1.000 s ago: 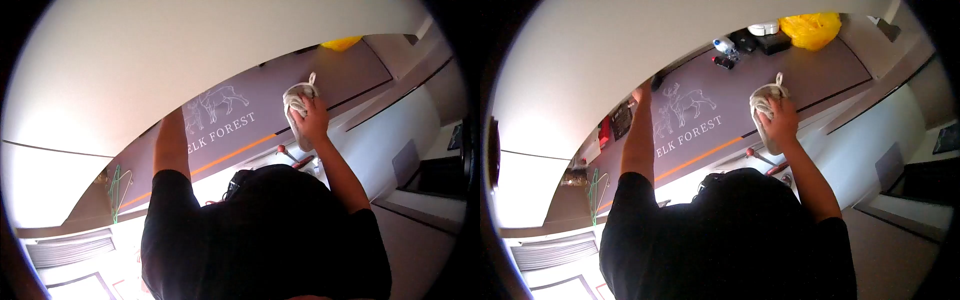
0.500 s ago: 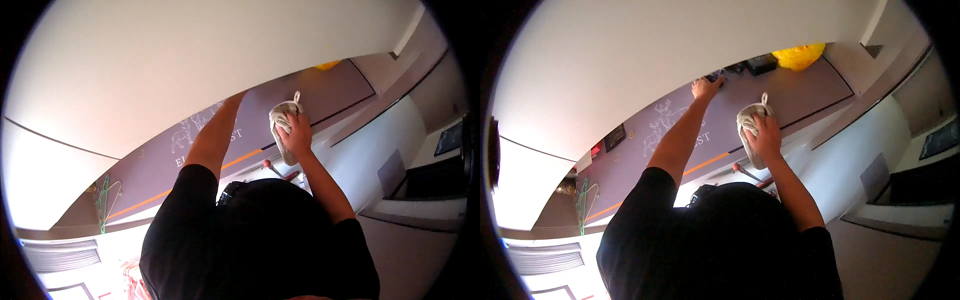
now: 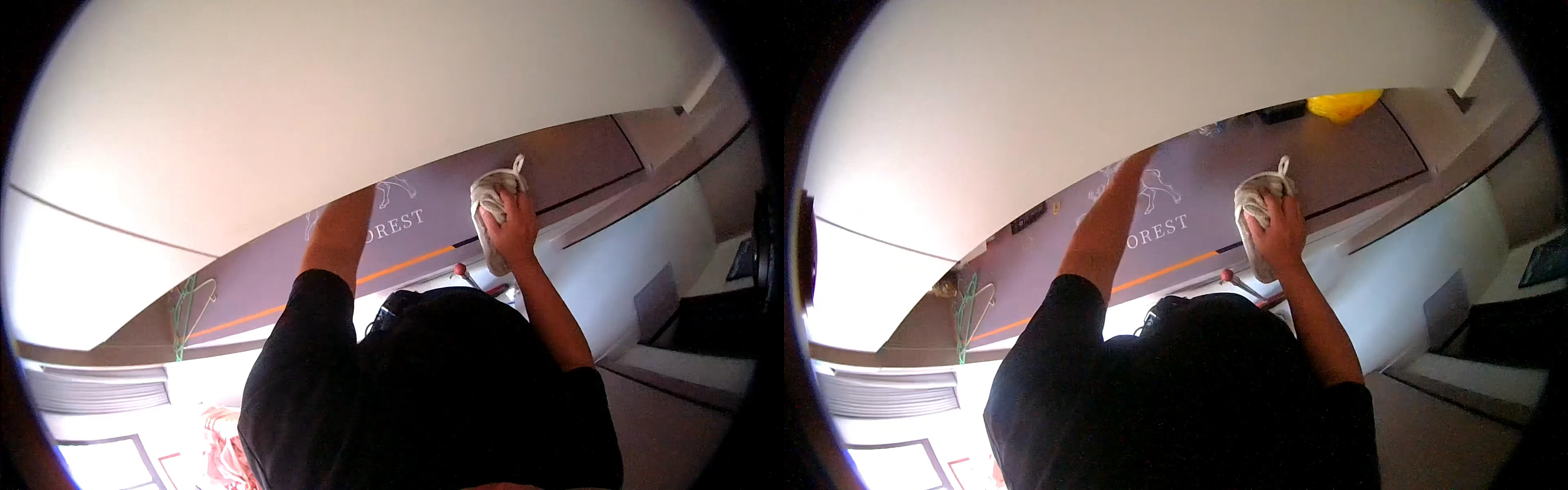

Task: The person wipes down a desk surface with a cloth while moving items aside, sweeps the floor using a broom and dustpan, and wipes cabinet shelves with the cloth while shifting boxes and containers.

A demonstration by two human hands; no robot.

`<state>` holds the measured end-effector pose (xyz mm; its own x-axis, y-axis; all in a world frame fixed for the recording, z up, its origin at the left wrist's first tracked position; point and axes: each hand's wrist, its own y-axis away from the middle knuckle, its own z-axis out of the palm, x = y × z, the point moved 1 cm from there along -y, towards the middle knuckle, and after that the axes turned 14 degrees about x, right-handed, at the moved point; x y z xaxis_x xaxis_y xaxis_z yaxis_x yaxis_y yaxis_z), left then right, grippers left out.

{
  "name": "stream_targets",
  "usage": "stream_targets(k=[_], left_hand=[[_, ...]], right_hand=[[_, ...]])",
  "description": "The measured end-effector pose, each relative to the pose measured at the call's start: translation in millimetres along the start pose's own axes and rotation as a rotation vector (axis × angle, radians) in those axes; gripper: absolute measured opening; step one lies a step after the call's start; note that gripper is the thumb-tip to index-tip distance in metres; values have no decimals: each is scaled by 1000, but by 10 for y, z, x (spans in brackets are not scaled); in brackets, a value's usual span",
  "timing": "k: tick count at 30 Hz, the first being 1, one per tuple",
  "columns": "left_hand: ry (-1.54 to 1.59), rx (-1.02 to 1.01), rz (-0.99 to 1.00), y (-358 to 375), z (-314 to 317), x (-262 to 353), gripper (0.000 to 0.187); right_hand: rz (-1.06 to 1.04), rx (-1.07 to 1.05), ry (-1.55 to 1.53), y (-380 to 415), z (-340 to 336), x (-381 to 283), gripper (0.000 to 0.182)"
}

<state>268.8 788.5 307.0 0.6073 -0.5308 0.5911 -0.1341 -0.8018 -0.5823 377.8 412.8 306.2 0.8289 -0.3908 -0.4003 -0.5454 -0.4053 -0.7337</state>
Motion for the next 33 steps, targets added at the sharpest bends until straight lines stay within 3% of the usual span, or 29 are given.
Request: stream_targets(k=[4, 11, 14, 17, 19, 20, 22, 25, 26, 28, 31, 32, 33], left_hand=[[-122, 36, -11, -243, -44, -515, 78], [-218, 39, -42, -413, 192, -758, 75], [-268, 65, -29, -380, 256, -677, 74], [-356, 213, 120, -186, 409, -221, 72], [-179, 252, 177, -4, 697, 92, 71], [387, 77, -173, 119, 522, 604, 77], [162, 19, -323, 167, 856, 867, 89], [187, -282, -517, 68, 991, 1040, 94], [61, -207, -455, -6, 1295, 848, 88], [127, -466, -447, -137, 976, 844, 87], [81, -126, -87, -344, 1222, 235, 75], [-9, -11, 11, -339, 977, 223, 72], [66, -57, 85, -393, 802, 103, 71]], right_hand=[[1, -2, -34, 47, 27, 62, 52], [9, -66, 16, 47, 13, 83, 52], [22, -31, -7, 21, -34, 37, 51], [28, -30, -31, -13, -64, 21, 50], [7, -1, -28, -6, -41, 29, 50], [17, -18, -26, -5, -41, 28, 51], [24, -66, -19, -10, -63, 35, 51], [0, -43, -15, 26, -29, 64, 54], [-12, -38, -20, 27, -25, 75, 54], [-23, -16, -33, 33, -17, 93, 54], [-49, 27, -50, 25, -26, 112, 54], [-33, 23, -52, 37, -22, 124, 55], [-21, 17, -56, 43, -7, 129, 55]])
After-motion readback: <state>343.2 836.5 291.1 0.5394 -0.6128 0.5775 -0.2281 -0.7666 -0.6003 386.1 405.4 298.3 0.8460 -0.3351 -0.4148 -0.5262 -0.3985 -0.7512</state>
